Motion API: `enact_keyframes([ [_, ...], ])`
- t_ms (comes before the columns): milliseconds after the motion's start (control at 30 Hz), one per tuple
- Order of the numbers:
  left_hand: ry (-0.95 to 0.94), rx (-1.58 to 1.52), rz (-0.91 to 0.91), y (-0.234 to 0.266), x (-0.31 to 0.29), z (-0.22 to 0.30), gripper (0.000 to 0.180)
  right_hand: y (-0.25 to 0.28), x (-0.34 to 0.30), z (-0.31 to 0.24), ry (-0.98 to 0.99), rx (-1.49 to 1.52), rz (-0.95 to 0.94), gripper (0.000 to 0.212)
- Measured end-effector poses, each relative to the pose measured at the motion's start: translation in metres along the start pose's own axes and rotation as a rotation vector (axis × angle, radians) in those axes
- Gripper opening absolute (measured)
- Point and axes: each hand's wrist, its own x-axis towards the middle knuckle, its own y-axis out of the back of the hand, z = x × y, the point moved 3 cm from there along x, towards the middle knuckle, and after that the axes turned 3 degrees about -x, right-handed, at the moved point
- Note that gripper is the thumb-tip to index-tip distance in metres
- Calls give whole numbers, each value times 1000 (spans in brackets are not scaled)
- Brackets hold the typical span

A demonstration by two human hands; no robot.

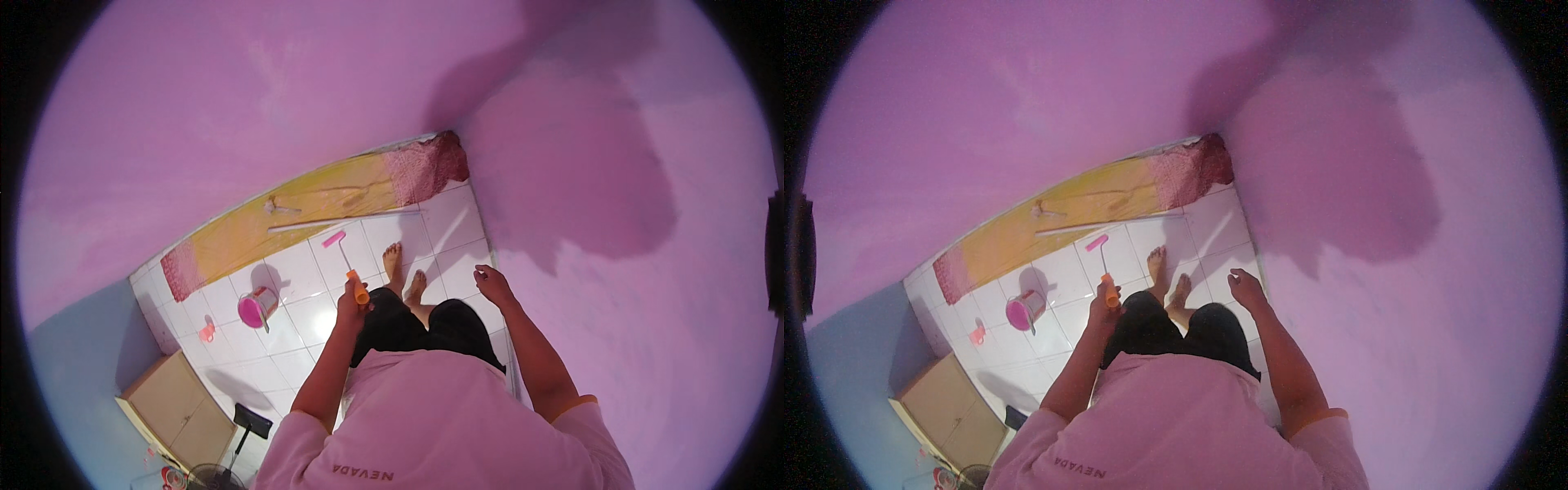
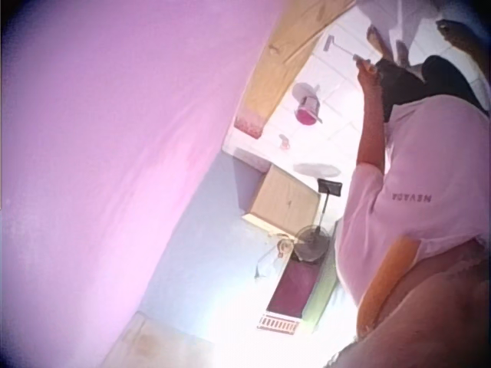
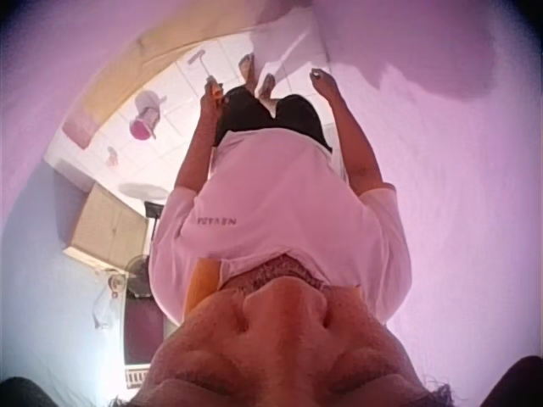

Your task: The person paints a wall pink using a roller, repeatedly dipping it into a paint bucket. They then fold a protective cloth on the floor and move a pink storage unit.

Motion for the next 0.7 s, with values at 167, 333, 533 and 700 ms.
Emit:
enact_keyframes([
  [167, 9, 21, -27, -10, -1, -14, 57, -39, 4, 22, 175, -268, -221, 39],
  [333, -63, 75, -5, -4, -12, -37, 63, -84, -33, 53, 361, -505, -802, 41],
  [533, -257, 147, 113, 0, -30, -82, 66, -76, -34, 54, 437, -695, -785, 27],
  [700, -141, -66, 232, 5, -48, -120, 59, -21, -44, 35, 397, -516, -1254, 28],
])
